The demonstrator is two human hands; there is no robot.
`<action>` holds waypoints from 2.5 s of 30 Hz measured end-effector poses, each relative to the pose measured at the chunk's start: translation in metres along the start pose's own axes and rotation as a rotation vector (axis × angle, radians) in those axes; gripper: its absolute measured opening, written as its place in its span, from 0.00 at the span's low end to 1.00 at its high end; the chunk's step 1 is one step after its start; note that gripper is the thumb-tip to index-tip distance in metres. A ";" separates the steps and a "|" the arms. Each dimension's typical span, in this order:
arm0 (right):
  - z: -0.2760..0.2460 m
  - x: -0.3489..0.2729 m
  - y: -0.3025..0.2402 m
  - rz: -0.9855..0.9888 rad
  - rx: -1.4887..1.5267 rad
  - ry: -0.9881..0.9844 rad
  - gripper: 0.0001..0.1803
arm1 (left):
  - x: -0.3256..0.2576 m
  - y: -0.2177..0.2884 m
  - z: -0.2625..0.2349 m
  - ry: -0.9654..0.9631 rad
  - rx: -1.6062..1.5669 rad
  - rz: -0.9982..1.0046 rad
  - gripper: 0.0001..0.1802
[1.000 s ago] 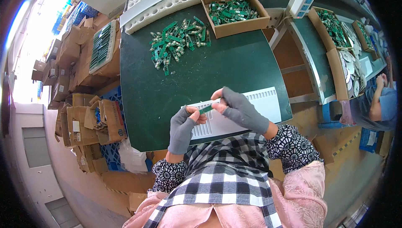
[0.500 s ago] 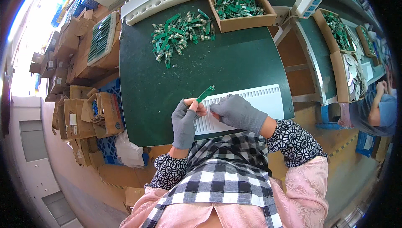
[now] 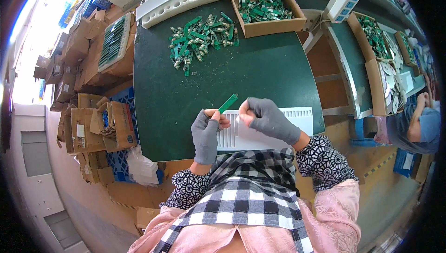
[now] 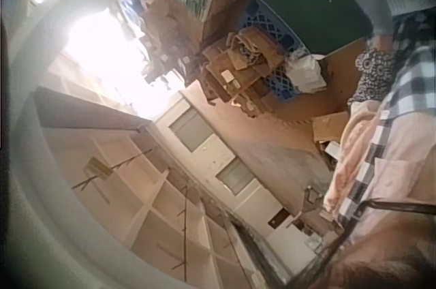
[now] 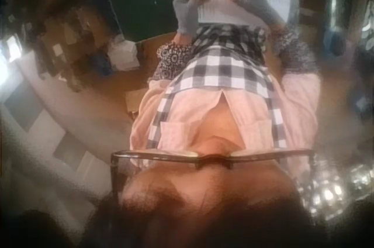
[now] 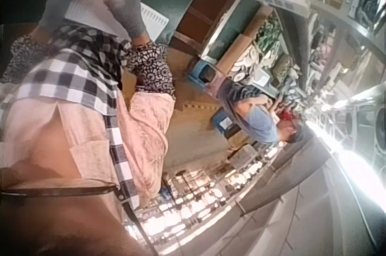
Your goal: The person assembles small electronic components into a plastic fixture and circuit boards by hand.
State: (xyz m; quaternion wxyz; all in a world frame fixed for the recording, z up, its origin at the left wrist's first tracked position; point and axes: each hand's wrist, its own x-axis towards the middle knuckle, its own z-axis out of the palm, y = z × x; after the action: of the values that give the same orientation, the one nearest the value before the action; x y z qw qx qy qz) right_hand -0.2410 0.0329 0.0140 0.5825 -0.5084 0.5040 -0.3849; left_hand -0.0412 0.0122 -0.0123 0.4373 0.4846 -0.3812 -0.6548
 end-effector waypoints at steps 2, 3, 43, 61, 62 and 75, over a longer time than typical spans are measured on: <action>0.005 0.000 0.009 0.016 0.069 0.074 0.07 | 0.001 -0.001 0.001 -0.033 0.054 0.012 0.08; 0.009 0.001 0.012 -0.012 0.029 0.143 0.07 | 0.001 -0.001 0.001 -0.056 0.104 0.026 0.08; 0.019 0.012 0.015 -0.110 -0.250 0.400 0.12 | 0.004 0.001 -0.001 -0.133 0.136 0.039 0.07; -0.077 0.129 -0.026 -0.554 -0.676 0.512 0.18 | 0.000 -0.003 0.004 -0.096 0.013 0.156 0.09; -0.065 0.139 -0.022 -0.446 -0.804 0.455 0.18 | 0.002 -0.002 0.005 -0.092 0.010 0.162 0.09; -0.051 0.174 0.009 -0.345 -1.174 0.491 0.10 | 0.002 -0.006 -0.002 -0.153 -0.025 0.146 0.08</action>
State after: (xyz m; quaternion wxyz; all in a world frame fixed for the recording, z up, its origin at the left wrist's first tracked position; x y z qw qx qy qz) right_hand -0.2571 -0.1435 -0.0275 0.0062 -0.7126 0.6597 -0.2388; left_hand -0.0410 0.0124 -0.0192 0.4592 0.3988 -0.4396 -0.6609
